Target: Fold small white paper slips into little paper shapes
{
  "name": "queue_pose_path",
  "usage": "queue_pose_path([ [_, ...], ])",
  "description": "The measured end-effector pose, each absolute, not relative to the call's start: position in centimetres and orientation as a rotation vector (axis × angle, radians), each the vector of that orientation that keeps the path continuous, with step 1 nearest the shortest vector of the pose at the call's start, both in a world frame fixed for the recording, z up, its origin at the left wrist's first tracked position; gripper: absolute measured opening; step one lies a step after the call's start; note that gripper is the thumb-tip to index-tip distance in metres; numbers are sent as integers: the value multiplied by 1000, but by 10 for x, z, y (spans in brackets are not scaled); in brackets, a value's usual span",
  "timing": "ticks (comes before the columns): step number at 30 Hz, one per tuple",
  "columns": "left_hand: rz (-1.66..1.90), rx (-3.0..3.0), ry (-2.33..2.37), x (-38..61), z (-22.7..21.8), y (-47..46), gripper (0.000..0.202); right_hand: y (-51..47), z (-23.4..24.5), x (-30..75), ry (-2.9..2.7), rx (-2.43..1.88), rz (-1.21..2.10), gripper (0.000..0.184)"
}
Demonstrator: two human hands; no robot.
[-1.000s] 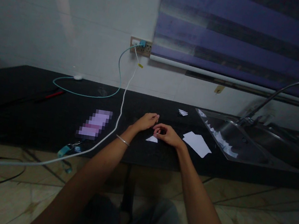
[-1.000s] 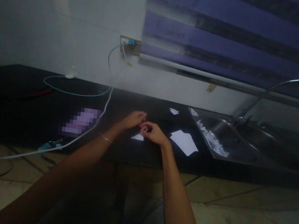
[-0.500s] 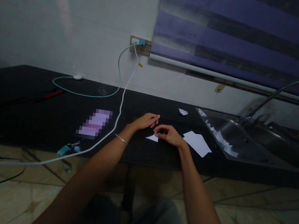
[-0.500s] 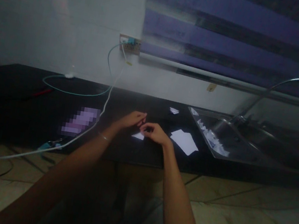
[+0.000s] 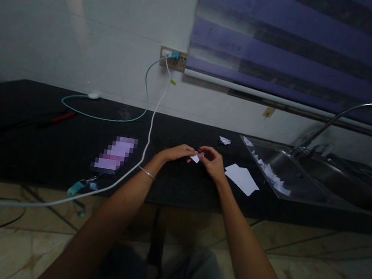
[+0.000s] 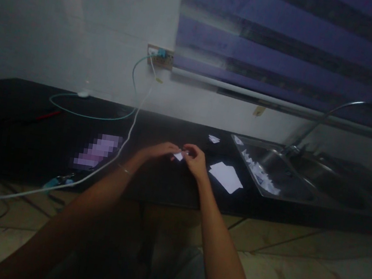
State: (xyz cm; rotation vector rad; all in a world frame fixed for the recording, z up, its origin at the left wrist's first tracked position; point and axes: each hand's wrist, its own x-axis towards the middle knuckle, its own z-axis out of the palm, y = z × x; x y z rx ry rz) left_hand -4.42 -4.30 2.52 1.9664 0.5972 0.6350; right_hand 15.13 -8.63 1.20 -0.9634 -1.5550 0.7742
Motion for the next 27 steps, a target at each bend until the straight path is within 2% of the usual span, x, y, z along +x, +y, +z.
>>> queue_pose_path([
  [3, 708, 1930, 550, -47, 29, -45, 36, -85, 14, 152, -1385, -960, 901, 37],
  [9, 721, 1718, 592, -48, 23, -41, 37, -84, 15, 154, -1148, -993, 1148, 22],
  [17, 706, 1745, 568, -47, 14, -34, 40, -87, 15, 152, -1234, -980, 1208, 23],
  [27, 644, 1898, 582, -42, 24, -46, 49, -83, 11, 153, -1282, -1023, 1168, 26],
])
